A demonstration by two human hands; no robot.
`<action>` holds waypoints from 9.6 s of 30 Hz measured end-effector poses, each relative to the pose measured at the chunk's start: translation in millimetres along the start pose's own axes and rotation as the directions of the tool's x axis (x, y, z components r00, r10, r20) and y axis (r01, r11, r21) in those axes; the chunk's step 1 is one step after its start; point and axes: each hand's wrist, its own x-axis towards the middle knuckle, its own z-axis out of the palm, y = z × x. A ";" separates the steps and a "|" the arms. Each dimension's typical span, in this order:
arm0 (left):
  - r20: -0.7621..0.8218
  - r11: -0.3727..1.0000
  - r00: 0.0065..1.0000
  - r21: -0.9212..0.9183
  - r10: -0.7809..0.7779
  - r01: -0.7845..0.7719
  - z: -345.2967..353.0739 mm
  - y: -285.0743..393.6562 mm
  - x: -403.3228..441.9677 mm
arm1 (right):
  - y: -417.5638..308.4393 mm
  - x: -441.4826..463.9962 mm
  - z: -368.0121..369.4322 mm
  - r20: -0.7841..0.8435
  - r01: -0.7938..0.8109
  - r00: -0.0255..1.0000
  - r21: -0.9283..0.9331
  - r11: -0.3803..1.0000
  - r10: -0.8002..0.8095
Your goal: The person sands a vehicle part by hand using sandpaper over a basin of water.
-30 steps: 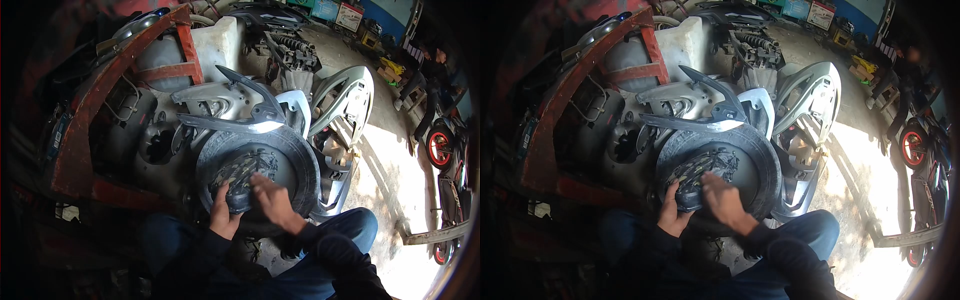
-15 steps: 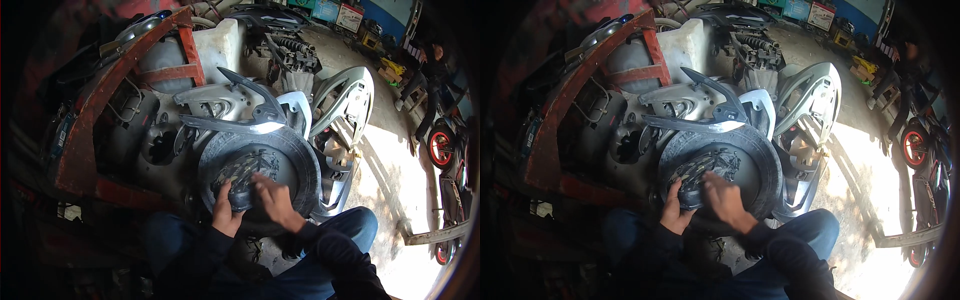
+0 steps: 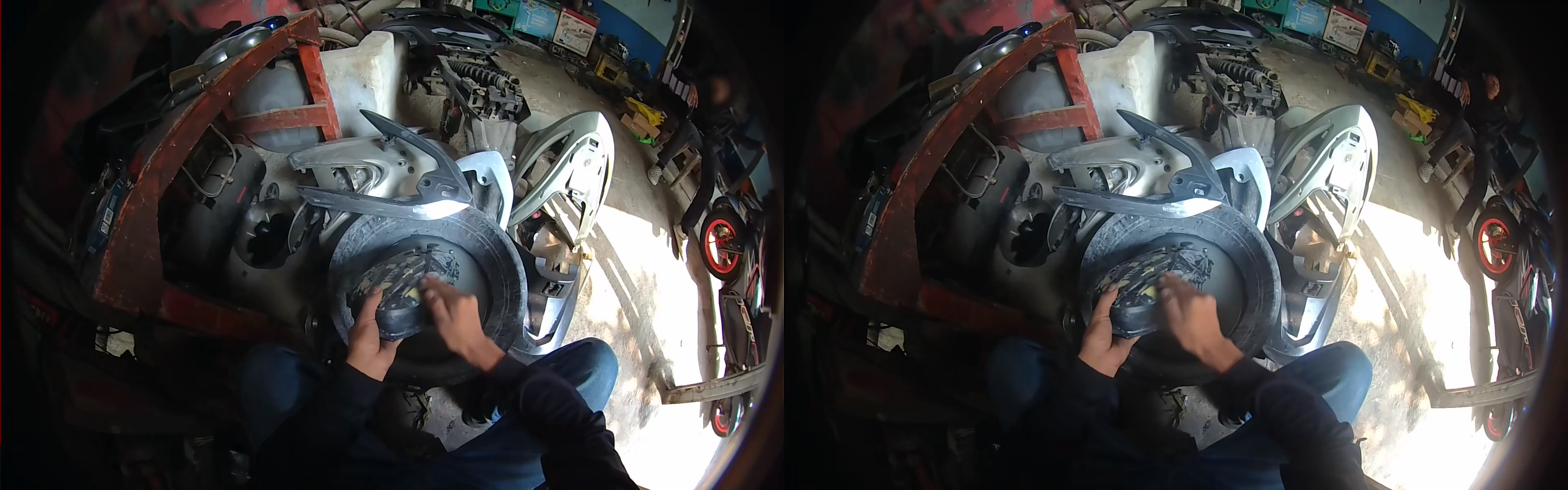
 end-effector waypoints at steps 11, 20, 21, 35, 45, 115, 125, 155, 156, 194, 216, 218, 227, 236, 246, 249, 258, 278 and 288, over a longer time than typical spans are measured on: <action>-0.013 0.999 0.999 -0.016 -0.037 0.037 0.1 0.6 -2.5 | 6.4 -5.9 4.8 -0.019 0.318 0.948 -0.037 0.947 -0.318; 0.047 0.998 0.998 0.038 0.045 -0.047 -2.0 -3.4 -5.2 | 16.9 3.0 -0.2 0.013 0.086 0.996 0.053 0.995 -0.087; 0.057 0.992 0.993 0.074 0.099 -0.103 -2.1 -3.3 -4.7 | 18.7 7.3 -0.6 0.044 -0.168 0.985 0.082 0.982 0.165; -0.073 0.998 0.995 0.035 0.063 -0.060 5.4 -10.6 2.4 | 35.5 -11.7 6.7 -0.032 0.051 0.998 0.036 0.998 -0.050; -0.071 0.999 0.997 -0.036 0.013 -0.015 -0.2 -10.6 7.4 | 30.7 -4.0 6.1 0.035 -0.119 0.992 0.031 0.992 0.118; -0.115 0.985 0.987 0.143 0.115 -0.098 -0.2 -14.4 11.4 | -6.6 -16.2 -2.4 0.059 0.270 0.963 -0.118 0.956 -0.265; -0.097 0.992 0.993 0.113 0.061 -0.050 -1.4 -13.8 15.7 | 22.5 -2.3 -7.2 0.031 0.133 0.991 -0.153 0.979 -0.130; -0.068 1.000 0.998 -0.018 0.017 -0.018 -3.3 -9.7 15.8 | 4.7 -14.3 -3.3 0.049 0.328 0.944 -0.064 0.943 -0.325; -0.069 1.000 0.998 -0.016 0.014 -0.015 -1.2 -10.2 13.1 | 9.6 -10.9 -6.2 0.042 0.233 0.972 -0.063 0.970 -0.231; -0.113 0.998 0.993 -0.058 0.015 -0.022 5.4 -11.8 15.1 | 3.1 3.7 -3.9 0.045 0.074 0.996 -0.082 0.994 -0.071; -0.119 0.987 0.981 0.066 0.154 -0.147 7.4 -13.8 14.5 | -5.6 -3.1 -1.1 0.046 0.137 0.990 -0.124 0.983 -0.132; -0.153 0.997 0.985 0.028 0.078 -0.075 10.4 -12.7 13.2 | -8.3 -8.6 -1.4 0.060 0.152 0.987 -0.064 0.986 -0.148; -0.099 0.992 0.991 0.103 0.090 -0.079 14.9 -13.8 7.0 | 9.2 2.4 -4.2 0.000 0.057 0.998 -0.122 0.991 -0.057; -0.131 0.985 0.984 0.136 0.124 -0.106 10.1 -15.8 13.7 | -3.4 1.2 -4.6 0.034 -0.025 0.999 -0.092 0.995 0.028; -0.134 0.998 0.989 -0.001 0.068 -0.068 5.3 -10.6 16.3 | -8.4 -7.2 -0.1 -0.028 0.226 0.973 -0.110 0.968 -0.231; -0.138 0.998 0.988 0.021 0.063 -0.060 14.9 -8.8 8.6 | -3.8 9.6 -12.2 0.094 -0.075 0.991 -0.190 0.979 0.094; -0.123 0.989 0.989 0.131 0.086 -0.070 10.4 -9.7 8.7 | -6.0 15.8 -24.8 0.029 -0.175 0.983 -0.104 0.979 0.179; -0.069 0.992 0.995 0.112 0.066 -0.058 2.5 -4.9 14.4 | -11.2 -1.8 -37.5 0.335 0.182 0.937 -0.235 0.955 -0.097; -0.062 0.996 0.997 0.081 0.044 -0.039 2.6 -4.8 14.4 | -13.8 6.6 -45.2 0.313 0.148 0.946 -0.199 0.969 -0.080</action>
